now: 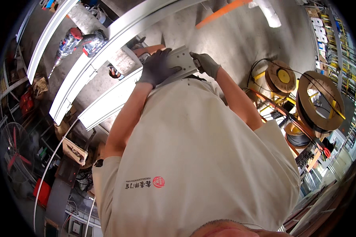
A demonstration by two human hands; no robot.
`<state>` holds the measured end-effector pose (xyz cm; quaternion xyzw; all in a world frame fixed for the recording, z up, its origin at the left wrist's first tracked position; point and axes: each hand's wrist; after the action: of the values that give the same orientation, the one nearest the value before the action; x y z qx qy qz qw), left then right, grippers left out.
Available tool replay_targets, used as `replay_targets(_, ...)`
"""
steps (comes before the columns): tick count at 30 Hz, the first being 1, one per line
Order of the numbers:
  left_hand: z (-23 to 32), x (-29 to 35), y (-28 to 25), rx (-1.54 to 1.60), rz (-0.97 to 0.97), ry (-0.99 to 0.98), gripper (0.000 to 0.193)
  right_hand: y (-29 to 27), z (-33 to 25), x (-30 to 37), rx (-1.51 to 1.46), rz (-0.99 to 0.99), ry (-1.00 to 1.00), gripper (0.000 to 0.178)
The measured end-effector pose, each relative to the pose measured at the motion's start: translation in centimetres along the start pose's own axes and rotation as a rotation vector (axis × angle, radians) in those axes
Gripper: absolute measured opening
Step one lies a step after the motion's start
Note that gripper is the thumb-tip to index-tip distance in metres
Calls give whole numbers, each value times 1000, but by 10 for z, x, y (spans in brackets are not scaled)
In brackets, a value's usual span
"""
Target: The person uses a cordless drill to fasten screws into a white metal frame component. They repeatedly position the frame, drill screws, and inspect the assembly in a workshop setting.
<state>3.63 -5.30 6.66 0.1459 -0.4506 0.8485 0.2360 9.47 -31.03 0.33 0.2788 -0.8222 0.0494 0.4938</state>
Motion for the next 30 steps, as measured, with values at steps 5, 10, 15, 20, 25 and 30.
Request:
replay_targets(5,-53,28,14,-10,184,-63,66,-10,-12,-10,336,168,-128,59)
replay_targets(10,-71,23,33,59,352,-54,52,25,-106,13,758,575,-791,38)
replay_targets(15,-62,24,26,34,386,-81,41,91,-168,27,850,191,-936,29)
replay_targets(20,-65,34,18,69,390,-58,38,149,-173,-8,1158,-13,-989,48)
replay_targets(25,-65,32,18,55,359,-70,44,236,-226,-46,1153,-6,-1122,76)
replay_targets(30,-59,34,15,55,309,-105,48,302,-270,-92,770,-299,-936,54)
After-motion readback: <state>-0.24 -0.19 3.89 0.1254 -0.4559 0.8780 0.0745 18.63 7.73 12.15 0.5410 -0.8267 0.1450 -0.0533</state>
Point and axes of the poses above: each hand's wrist, its own x-axis away from the middle knuckle, its own y-axis out of the palm, z = x × y, and after that the axes turned 11 degrees about -z, right-handed
